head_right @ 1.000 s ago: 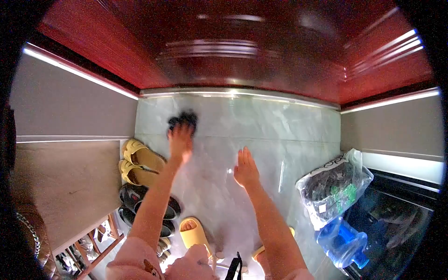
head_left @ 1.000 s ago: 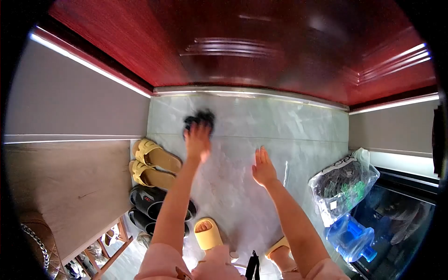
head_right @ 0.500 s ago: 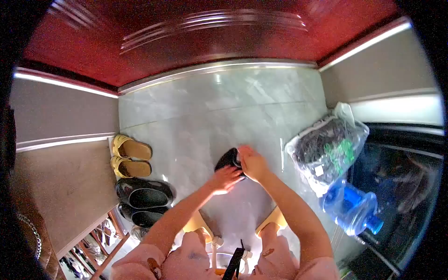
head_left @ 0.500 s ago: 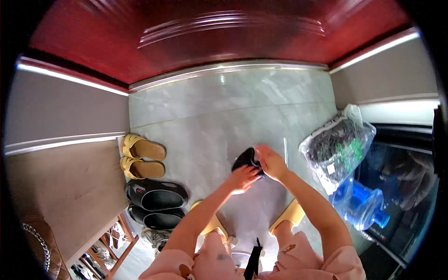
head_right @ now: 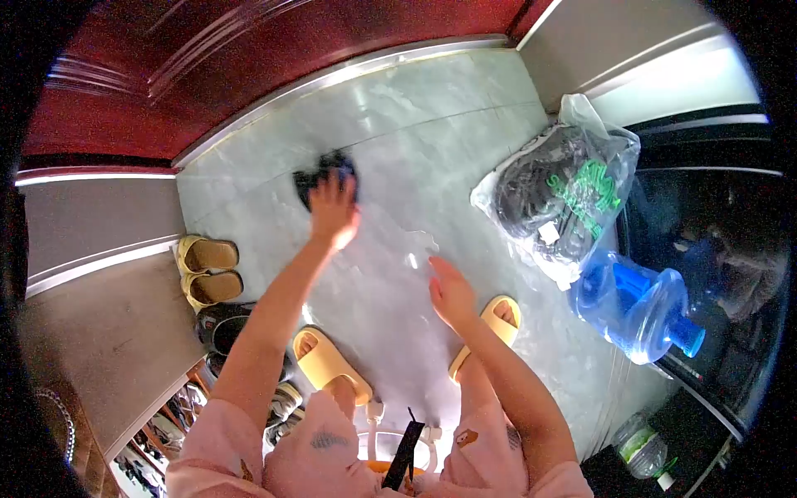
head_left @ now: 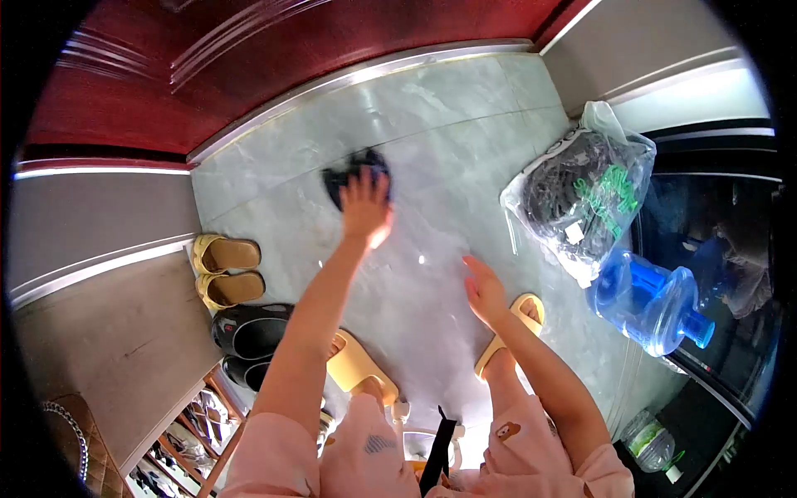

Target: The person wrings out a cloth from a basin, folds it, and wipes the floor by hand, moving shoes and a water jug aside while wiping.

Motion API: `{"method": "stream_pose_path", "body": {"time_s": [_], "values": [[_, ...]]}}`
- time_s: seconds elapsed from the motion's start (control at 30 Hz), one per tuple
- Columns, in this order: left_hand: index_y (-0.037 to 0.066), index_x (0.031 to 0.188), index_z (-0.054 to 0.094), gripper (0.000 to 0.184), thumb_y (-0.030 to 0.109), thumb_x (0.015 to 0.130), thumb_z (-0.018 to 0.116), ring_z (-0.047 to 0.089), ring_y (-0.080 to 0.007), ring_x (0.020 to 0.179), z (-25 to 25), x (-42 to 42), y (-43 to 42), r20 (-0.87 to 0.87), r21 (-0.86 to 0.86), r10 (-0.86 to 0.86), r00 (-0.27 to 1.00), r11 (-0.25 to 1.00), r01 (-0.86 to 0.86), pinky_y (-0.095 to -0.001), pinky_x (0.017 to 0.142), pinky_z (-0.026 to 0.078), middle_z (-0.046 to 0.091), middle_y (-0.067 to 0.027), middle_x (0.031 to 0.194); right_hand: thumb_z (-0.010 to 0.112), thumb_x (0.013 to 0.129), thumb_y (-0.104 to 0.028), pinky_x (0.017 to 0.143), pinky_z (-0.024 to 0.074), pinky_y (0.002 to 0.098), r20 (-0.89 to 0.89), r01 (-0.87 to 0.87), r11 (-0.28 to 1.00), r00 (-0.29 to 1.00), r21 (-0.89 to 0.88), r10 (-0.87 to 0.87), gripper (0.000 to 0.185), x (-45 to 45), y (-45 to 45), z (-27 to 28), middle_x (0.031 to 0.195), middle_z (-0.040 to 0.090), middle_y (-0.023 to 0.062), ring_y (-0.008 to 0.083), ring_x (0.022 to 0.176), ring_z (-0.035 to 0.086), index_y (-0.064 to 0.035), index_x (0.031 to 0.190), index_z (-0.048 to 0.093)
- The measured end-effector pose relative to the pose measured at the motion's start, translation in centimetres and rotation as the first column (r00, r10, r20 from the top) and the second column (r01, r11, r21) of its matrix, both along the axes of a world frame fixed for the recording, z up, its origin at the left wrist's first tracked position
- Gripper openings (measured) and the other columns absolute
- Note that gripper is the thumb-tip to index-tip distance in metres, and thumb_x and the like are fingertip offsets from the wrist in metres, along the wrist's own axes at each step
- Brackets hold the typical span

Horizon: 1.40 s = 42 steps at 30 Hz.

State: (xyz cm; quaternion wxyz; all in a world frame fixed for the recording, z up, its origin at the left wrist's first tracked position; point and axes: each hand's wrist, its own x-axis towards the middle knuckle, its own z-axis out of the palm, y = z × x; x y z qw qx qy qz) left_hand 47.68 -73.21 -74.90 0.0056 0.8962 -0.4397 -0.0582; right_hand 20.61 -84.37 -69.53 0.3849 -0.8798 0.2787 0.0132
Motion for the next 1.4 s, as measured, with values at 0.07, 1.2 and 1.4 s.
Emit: {"method": "stream_pose_path", "body": {"time_s": [0.07, 1.2, 1.4], "values": [[0.005, 0.136, 0.039, 0.061, 0.029, 0.082, 0.054, 0.038, -0.0442, 0.122, 0.0, -6.0, -1.0, -0.050, -0.136, -0.257, 0.965, 0.959, 0.248, -0.0593, 0.100, 0.027, 0.034, -0.0250, 0.141, 0.050, 0.085, -0.007, 0.093, 0.0442, 0.0400, 0.057, 0.058, 0.998, 0.997, 0.020, -0.059, 0.038, -0.6, -0.2, -0.3, 0.120, 0.056, 0.0182, 0.0354, 0.110, 0.053, -0.0035, 0.122, 0.053], [0.006, 0.127, 0.047, 0.055, 0.021, 0.076, 0.060, 0.038, -0.0459, 0.119, 1.9, -8.9, -7.9, -0.166, -0.158, -0.554, 0.816, 0.831, 0.533, -0.0553, 0.098, 0.032, 0.042, -0.0270, 0.132, 0.077, 0.057, -0.060, 0.105, 0.0305, 0.0491, 0.073, 0.897, 0.420, 0.432, -0.141, -0.899, 0.120, -7.0, -25.7, 0.4, 0.139, 0.032, 0.0319, 0.0444, 0.129, 0.031, 0.0001, 0.142, 0.019], [0.006, 0.137, 0.038, 0.057, 0.019, 0.084, 0.055, 0.034, -0.0476, 0.124, -0.5, -4.2, -8.9, -0.054, -0.141, -0.329, 0.943, 0.937, 0.319, -0.0533, 0.101, 0.032, 0.030, -0.0261, 0.143, 0.078, 0.060, -0.056, 0.102, 0.0331, 0.0482, 0.022, 0.905, 0.323, 0.342, -0.278, -0.939, 0.105, -7.7, -26.8, 0.9, 0.131, 0.044, 0.0228, 0.0412, 0.121, 0.042, -0.0098, 0.141, 0.031]]}}
